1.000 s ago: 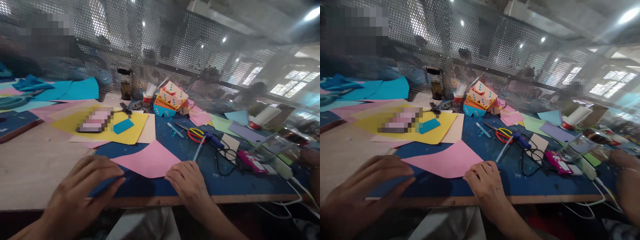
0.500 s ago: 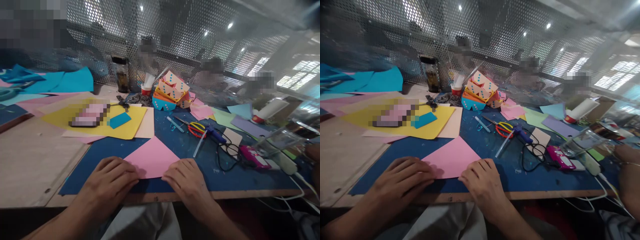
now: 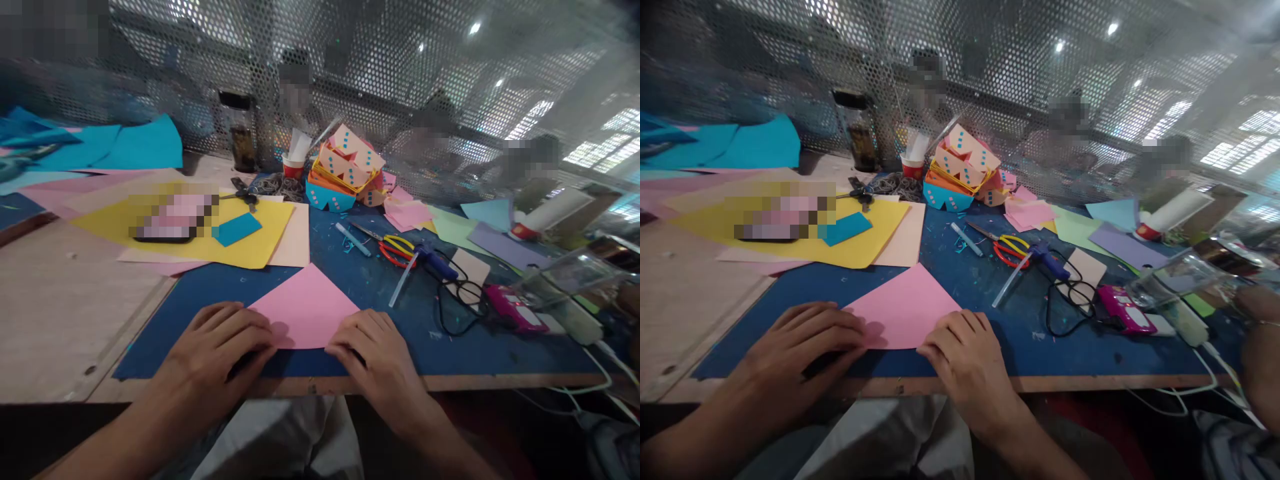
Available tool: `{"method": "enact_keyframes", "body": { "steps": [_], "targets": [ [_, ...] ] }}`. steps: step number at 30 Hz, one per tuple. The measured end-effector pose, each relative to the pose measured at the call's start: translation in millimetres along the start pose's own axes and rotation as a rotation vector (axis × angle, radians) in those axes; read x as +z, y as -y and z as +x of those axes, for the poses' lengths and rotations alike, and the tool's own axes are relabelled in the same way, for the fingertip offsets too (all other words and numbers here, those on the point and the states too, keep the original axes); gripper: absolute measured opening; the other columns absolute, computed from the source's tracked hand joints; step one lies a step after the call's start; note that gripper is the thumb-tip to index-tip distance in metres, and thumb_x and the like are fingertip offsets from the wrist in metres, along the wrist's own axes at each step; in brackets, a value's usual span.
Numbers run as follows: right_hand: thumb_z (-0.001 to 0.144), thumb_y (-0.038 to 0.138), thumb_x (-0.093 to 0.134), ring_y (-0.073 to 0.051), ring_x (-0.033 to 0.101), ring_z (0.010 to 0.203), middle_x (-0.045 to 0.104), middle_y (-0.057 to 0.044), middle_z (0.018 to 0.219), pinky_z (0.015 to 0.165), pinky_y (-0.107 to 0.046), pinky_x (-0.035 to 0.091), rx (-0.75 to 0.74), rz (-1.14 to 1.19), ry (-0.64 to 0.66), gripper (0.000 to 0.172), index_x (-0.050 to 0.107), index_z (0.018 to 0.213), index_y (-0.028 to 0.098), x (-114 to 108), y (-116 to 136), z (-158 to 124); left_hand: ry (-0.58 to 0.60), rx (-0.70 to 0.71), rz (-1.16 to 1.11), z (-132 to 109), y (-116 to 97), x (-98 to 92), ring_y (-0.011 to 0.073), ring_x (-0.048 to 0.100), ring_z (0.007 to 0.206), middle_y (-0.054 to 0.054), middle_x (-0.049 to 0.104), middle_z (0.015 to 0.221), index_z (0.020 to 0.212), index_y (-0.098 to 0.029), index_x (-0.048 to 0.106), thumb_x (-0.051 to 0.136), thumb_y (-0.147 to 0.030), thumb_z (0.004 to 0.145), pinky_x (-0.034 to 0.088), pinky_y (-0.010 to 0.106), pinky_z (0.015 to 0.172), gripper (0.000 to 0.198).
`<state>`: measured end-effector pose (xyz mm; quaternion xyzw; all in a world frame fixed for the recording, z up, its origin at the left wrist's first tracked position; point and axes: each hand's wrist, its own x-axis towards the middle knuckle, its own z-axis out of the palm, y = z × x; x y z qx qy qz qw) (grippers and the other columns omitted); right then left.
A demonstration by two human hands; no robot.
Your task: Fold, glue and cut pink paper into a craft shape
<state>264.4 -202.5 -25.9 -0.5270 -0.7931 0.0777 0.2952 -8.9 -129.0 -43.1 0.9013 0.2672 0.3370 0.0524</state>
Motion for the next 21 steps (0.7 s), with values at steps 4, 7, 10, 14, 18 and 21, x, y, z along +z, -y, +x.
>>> {"method": "enact_keyframes", "body": {
  "steps": [4,7,10,14,18,21],
  "targets": [
    [0.103,0.024,0.071,-0.021,0.062,0.097,0.071,0.0,0.099,0.088,-0.038,0.04,0.074,0.05,-0.015,0.011,0.066,0.093,0.023,2,2,2,0.006,-0.058,0.02,0,-6,0.9,0.0208,0.066,0.102,0.001,0.075,0.106,0.102,-0.025,0.063,0.065,-0.02,0.101,0.041,0.044,0.105,0.006],
    [0.101,0.022,0.073,-0.021,0.062,0.096,0.07,0.0,0.098,0.087,-0.038,0.039,0.118,0.051,-0.022,0.011,0.066,0.092,0.023,4,4,3,-0.001,-0.097,0.044,0,-12,1.3,0.0213,0.066,0.101,0.001,0.074,0.104,0.102,-0.025,0.061,0.064,-0.02,0.101,0.042,0.046,0.107,0.006],
    [0.098,0.021,0.076,-0.021,0.061,0.097,0.069,0.001,0.098,0.087,-0.038,0.039,0.153,0.038,-0.03,0.012,0.066,0.091,0.023,5,6,4,0.004,-0.147,0.072,0,-17,3.3,0.0215,0.067,0.1,0.001,0.073,0.102,0.1,-0.025,0.061,0.062,-0.02,0.101,0.041,0.049,0.109,0.006],
    [0.095,0.018,0.078,-0.021,0.061,0.095,0.068,0.001,0.097,0.086,-0.038,0.039,0.191,0.025,-0.037,0.015,0.066,0.088,0.022,6,8,6,-0.035,-0.157,0.11,0,-18,8.9,0.0215,0.069,0.097,0.0,0.072,0.101,0.097,-0.025,0.06,0.065,-0.027,0.102,0.04,0.051,0.111,0.007],
    [0.091,0.013,0.079,-0.021,0.061,0.095,0.068,0.001,0.095,0.086,-0.039,0.039,0.209,0.021,-0.05,0.018,0.064,0.085,0.022,8,9,8,-0.011,-0.195,0.142,1,-18,12.9,0.0229,0.069,0.095,0.0,0.072,0.099,0.096,-0.026,0.06,0.065,-0.033,0.103,0.039,0.051,0.111,0.012],
    [0.089,0.01,0.08,-0.022,0.061,0.095,0.067,0.001,0.094,0.085,-0.039,0.039,0.224,0.026,-0.049,0.02,0.064,0.084,0.022,9,9,9,-0.019,-0.209,0.151,2,-20,13.6,0.0241,0.068,0.095,0.001,0.072,0.098,0.095,-0.026,0.059,0.062,-0.035,0.104,0.04,0.049,0.109,0.013]
  ]
}}
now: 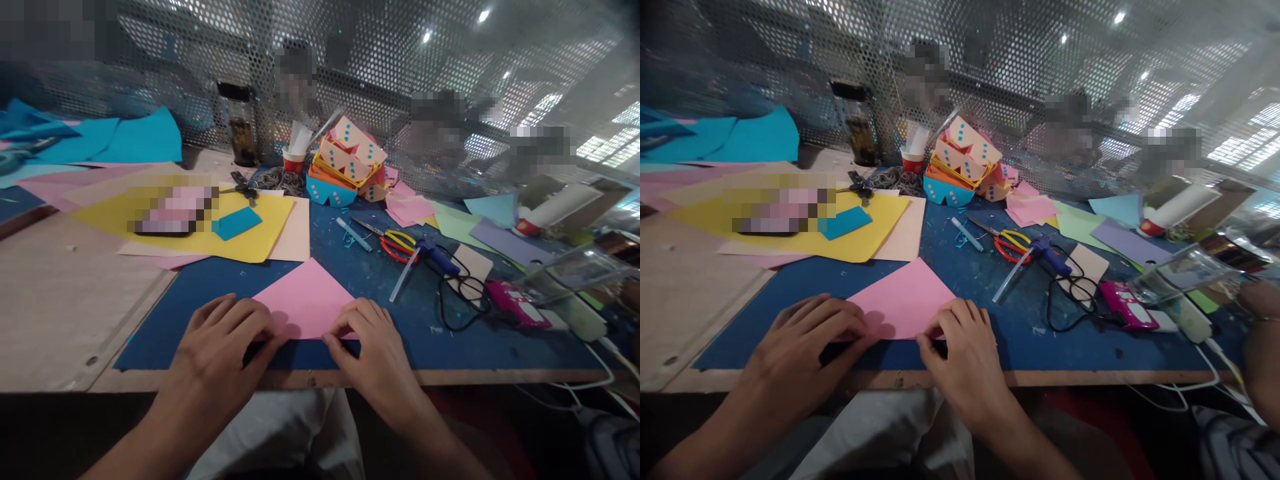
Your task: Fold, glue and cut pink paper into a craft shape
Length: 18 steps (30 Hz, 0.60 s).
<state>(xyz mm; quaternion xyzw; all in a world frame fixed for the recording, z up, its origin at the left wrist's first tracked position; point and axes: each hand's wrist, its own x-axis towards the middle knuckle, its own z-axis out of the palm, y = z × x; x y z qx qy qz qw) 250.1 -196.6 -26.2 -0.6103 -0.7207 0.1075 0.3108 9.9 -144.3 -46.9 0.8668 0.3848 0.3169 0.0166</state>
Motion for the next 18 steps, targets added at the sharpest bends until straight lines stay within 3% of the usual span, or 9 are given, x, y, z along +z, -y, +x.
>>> {"method": "enact_keyframes", "body": {
  "steps": [7,18],
  "targets": [
    [0.089,0.009,0.078,-0.022,0.061,0.093,0.067,0.001,0.093,0.084,-0.038,0.04,0.007,-0.003,-0.003,0.02,0.063,0.083,0.022,1,1,0,0.015,-0.02,0.003,3,-10,-2.3,0.0223,0.066,0.094,0.0,0.071,0.099,0.099,-0.026,0.06,0.058,-0.027,0.105,0.038,0.048,0.112,0.007],
    [0.089,0.009,0.077,-0.022,0.061,0.093,0.068,0.001,0.092,0.084,-0.038,0.041,0.011,-0.013,-0.007,0.019,0.063,0.083,0.022,1,2,0,0.007,-0.081,-0.048,4,-17,3.8,0.0273,0.06,0.098,0.003,0.069,0.102,0.098,-0.026,0.063,0.062,-0.033,0.104,0.041,0.045,0.09,0.009]
  ]
}}
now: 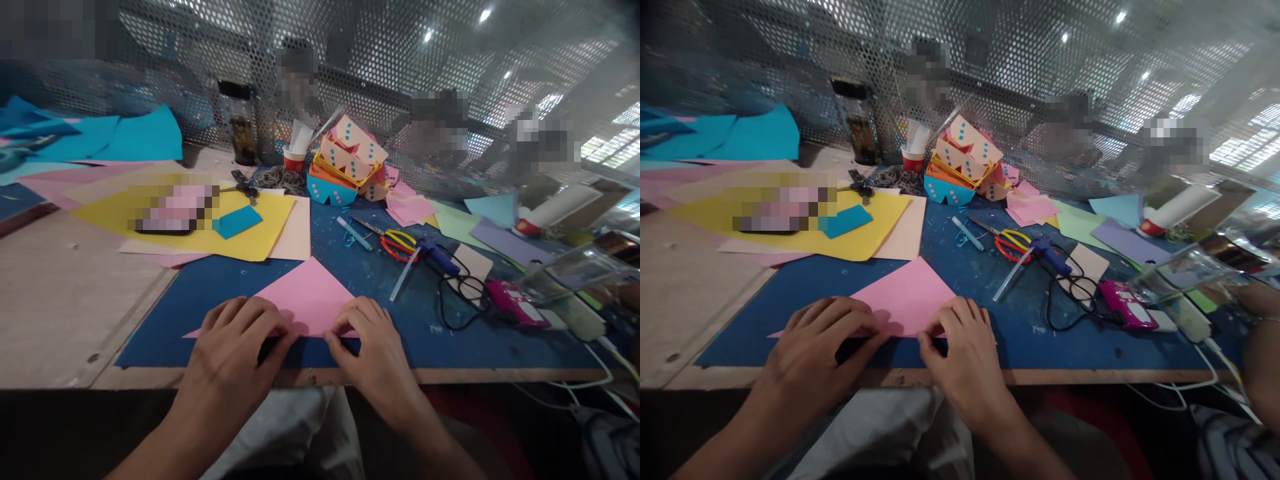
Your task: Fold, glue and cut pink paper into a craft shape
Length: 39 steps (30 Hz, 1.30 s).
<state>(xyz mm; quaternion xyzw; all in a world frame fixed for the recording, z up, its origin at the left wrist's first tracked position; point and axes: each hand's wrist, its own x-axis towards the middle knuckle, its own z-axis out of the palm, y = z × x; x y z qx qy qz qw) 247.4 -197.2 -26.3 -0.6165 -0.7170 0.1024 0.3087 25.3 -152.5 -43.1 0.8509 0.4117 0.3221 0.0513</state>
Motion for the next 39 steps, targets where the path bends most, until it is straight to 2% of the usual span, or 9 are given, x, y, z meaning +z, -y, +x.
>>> {"method": "enact_keyframes", "body": {
  "steps": [5,15,26,39],
  "targets": [
    [0.089,0.01,0.076,-0.022,0.061,0.093,0.068,0.0,0.093,0.085,-0.038,0.041,0.003,-0.002,-0.003,0.019,0.063,0.084,0.022,0,-1,0,-0.036,-0.014,0.019,0,-1,3.0,0.0274,0.059,0.097,0.003,0.069,0.102,0.095,-0.026,0.061,0.062,-0.039,0.105,0.04,0.044,0.087,0.016],
    [0.089,0.009,0.076,-0.023,0.061,0.094,0.067,0.0,0.093,0.086,-0.039,0.041,0.013,-0.018,0.001,0.02,0.062,0.084,0.022,-1,3,0,-0.028,-0.044,0.041,1,-2,3.3,0.0268,0.059,0.094,0.003,0.071,0.099,0.09,-0.026,0.063,0.06,-0.043,0.105,0.04,0.044,0.086,0.024],
    [0.098,0.028,0.077,-0.023,0.059,0.099,0.068,0.0,0.1,0.086,-0.041,0.037,-0.019,-0.045,0.031,0.013,0.065,0.093,0.025,5,18,-1,-0.023,-0.033,0.103,2,-5,4.4,0.0295,0.059,0.096,0.005,0.07,0.1,0.088,-0.025,0.062,0.062,-0.03,0.1,0.04,0.045,0.084,0.013],
    [0.097,0.021,0.075,-0.023,0.059,0.096,0.068,0.0,0.097,0.084,-0.041,0.038,-0.02,-0.096,0.017,0.013,0.064,0.09,0.025,12,19,2,-0.038,-0.031,0.135,3,-6,6.3,0.0304,0.058,0.091,0.005,0.07,0.096,0.085,-0.025,0.061,0.063,-0.034,0.101,0.04,0.046,0.081,0.018]
  ]
}}
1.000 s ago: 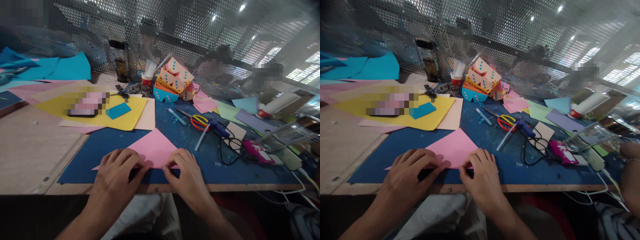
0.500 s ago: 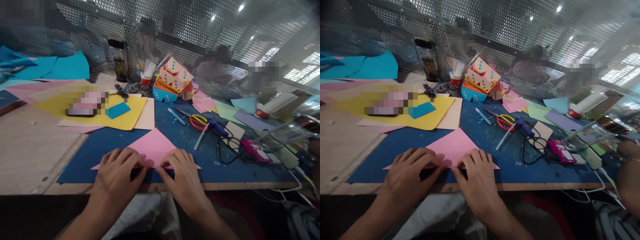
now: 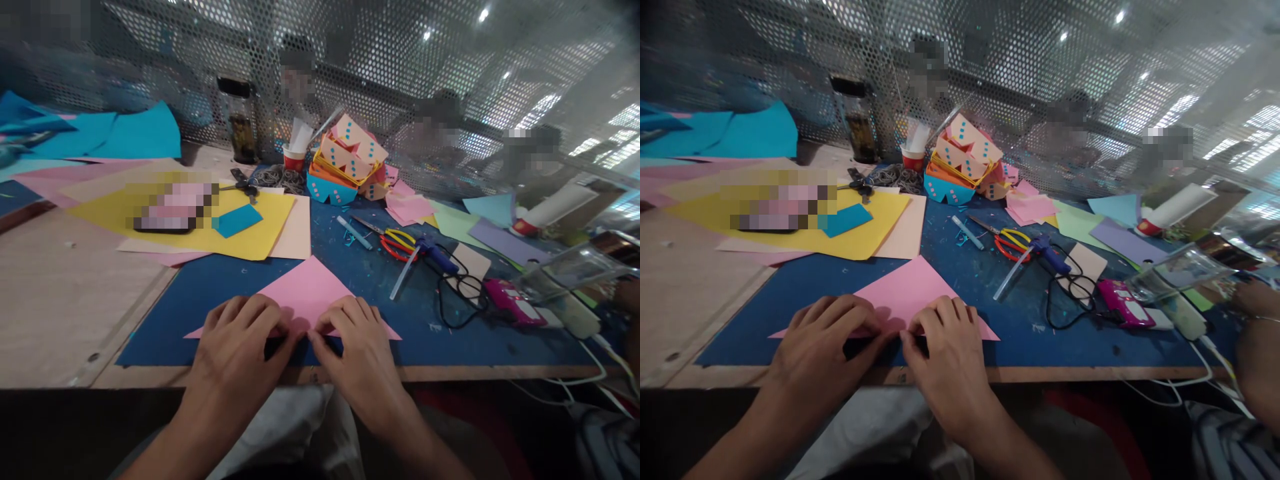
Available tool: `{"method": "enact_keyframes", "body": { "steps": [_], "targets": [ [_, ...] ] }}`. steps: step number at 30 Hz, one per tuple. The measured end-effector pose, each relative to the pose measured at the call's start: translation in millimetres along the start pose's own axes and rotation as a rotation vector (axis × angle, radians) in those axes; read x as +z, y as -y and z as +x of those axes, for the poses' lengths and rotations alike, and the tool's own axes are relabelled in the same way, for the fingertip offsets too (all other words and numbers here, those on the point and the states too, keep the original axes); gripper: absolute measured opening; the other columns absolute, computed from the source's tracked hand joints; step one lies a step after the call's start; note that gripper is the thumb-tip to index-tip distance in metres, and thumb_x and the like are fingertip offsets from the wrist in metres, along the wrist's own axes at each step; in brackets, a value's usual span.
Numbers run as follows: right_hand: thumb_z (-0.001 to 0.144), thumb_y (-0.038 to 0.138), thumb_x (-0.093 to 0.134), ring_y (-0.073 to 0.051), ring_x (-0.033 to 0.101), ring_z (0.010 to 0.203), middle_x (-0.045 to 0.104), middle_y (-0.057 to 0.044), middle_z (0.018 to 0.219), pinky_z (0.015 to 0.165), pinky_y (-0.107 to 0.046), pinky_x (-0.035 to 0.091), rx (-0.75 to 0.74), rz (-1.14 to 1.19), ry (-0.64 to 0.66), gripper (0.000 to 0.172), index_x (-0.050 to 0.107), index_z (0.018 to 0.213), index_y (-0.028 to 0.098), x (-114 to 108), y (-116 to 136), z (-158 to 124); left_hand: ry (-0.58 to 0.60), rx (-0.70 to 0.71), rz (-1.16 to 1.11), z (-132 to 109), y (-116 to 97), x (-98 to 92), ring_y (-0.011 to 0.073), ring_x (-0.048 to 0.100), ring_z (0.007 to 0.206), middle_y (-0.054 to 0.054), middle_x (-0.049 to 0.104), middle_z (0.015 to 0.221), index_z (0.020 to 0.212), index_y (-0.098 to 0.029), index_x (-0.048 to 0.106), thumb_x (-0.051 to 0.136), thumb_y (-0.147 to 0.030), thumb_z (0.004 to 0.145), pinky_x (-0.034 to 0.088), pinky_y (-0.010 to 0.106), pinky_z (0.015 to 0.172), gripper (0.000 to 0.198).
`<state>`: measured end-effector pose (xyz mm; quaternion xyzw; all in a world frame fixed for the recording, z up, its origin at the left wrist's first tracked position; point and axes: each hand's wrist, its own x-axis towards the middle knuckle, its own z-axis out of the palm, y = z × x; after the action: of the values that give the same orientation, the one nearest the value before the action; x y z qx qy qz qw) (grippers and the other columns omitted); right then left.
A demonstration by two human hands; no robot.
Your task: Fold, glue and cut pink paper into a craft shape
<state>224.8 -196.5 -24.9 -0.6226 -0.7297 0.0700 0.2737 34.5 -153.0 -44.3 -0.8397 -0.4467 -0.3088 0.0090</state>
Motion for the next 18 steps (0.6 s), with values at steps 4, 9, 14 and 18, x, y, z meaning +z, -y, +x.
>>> {"method": "enact_keyframes", "body": {
  "steps": [4,9,14,18],
  "targets": [
    [0.096,0.02,0.075,-0.022,0.059,0.095,0.067,0.0,0.096,0.084,-0.04,0.038,0.001,0.004,-0.012,0.015,0.063,0.088,0.024,-1,1,-1,0.001,-0.011,-0.007,0,0,0.7,0.0294,0.058,0.091,0.005,0.07,0.095,0.086,-0.026,0.061,0.061,-0.036,0.101,0.04,0.046,0.081,0.018],
    [0.093,0.017,0.077,-0.022,0.059,0.095,0.067,0.0,0.097,0.084,-0.04,0.039,0.01,0.013,-0.012,0.015,0.065,0.088,0.024,-4,-1,-1,0.022,-0.012,-0.024,-2,3,0.2,0.0281,0.057,0.092,0.005,0.07,0.098,0.089,-0.026,0.061,0.062,-0.036,0.101,0.039,0.044,0.081,0.016],
    [0.095,0.018,0.076,-0.023,0.059,0.098,0.068,0.0,0.098,0.087,-0.041,0.041,0.032,0.051,0.007,0.013,0.066,0.089,0.024,-8,-5,-2,0.012,-0.003,-0.038,-2,4,0.4,0.0282,0.056,0.092,0.004,0.07,0.098,0.089,-0.026,0.06,0.064,-0.034,0.1,0.039,0.044,0.082,0.014],
    [0.095,0.019,0.077,-0.023,0.06,0.099,0.068,-0.001,0.099,0.088,-0.042,0.042,0.041,0.063,0.008,0.012,0.068,0.089,0.024,-11,-8,-3,0.013,-0.005,-0.048,-2,3,0.1,0.0282,0.055,0.089,0.004,0.069,0.095,0.086,-0.025,0.06,0.064,-0.035,0.101,0.039,0.044,0.082,0.018]
  ]
}}
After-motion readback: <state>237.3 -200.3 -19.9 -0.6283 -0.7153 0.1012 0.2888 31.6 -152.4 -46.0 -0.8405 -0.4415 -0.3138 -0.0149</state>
